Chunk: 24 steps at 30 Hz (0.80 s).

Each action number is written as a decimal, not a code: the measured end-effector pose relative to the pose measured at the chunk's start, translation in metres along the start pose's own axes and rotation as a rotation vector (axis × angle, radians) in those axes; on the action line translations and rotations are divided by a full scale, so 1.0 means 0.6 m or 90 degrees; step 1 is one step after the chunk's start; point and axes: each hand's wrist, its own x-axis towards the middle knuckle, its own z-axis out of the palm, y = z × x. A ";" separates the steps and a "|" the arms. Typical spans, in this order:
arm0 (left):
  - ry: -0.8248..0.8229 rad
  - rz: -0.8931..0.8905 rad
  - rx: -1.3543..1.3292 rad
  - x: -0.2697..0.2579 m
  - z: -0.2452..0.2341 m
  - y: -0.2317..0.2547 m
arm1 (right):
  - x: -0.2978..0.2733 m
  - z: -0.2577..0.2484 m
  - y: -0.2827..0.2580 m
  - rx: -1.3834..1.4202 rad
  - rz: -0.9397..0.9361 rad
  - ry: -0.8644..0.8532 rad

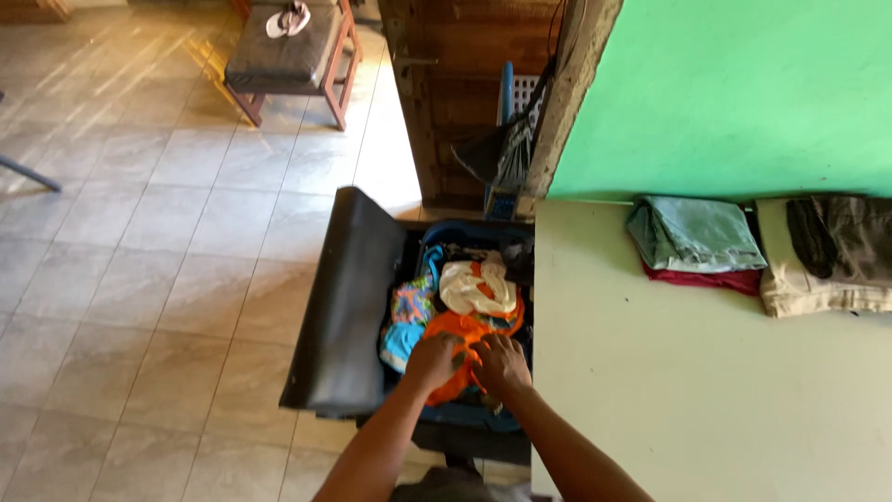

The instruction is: Folding brown pants and an orange shirt on a white table.

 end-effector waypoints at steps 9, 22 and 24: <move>-0.070 -0.051 0.003 0.029 0.078 -0.088 | 0.058 0.047 0.013 -0.004 0.166 -0.130; -0.242 -0.181 0.005 0.024 0.068 -0.097 | 0.083 0.114 0.039 0.076 0.186 -0.147; -0.231 -0.191 0.018 0.023 0.055 -0.085 | 0.085 0.092 0.018 0.182 0.147 -0.044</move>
